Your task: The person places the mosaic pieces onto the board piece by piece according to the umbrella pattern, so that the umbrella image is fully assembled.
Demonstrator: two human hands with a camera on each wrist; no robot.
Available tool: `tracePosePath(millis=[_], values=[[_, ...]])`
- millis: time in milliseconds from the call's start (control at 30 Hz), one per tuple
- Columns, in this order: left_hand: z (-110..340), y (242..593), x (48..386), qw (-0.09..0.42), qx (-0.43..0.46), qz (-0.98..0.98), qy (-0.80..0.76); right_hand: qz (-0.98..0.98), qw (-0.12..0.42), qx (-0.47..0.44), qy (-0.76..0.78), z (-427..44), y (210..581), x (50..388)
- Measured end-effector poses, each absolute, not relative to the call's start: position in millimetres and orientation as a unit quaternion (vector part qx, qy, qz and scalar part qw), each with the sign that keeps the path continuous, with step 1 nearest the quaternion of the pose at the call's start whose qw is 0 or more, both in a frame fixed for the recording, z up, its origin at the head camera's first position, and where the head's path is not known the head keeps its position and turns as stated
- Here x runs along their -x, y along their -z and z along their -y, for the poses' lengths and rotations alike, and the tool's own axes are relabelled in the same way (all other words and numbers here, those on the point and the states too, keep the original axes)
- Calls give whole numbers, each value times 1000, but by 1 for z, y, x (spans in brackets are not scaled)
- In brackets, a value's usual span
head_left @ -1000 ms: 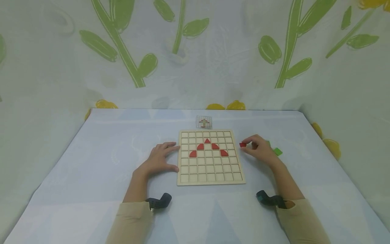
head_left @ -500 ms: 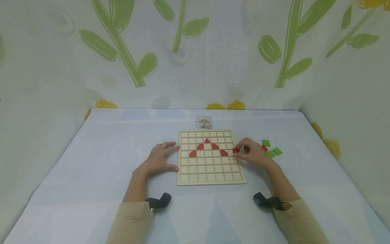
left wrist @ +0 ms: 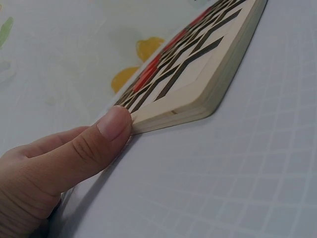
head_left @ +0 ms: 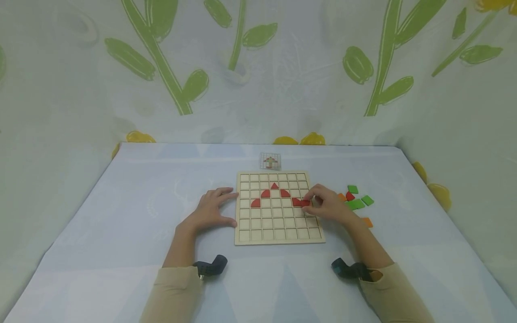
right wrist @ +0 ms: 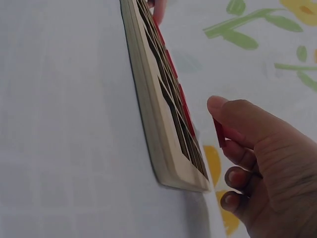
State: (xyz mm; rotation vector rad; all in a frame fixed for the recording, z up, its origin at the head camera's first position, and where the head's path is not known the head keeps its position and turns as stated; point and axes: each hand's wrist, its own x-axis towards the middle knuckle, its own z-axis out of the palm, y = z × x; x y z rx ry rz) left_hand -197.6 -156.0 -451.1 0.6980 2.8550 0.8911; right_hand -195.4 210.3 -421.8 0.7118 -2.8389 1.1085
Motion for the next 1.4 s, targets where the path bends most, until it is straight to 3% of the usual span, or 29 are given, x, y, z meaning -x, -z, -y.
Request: tracePosePath(millis=[767, 1400], values=[[156, 450, 198, 34, -230, -930, -284, 877, -17, -305, -371, -187, 423, 185], [155, 449, 197, 53, -215, -932, -287, 878, -100, -327, -336, -161, 425, 170]])
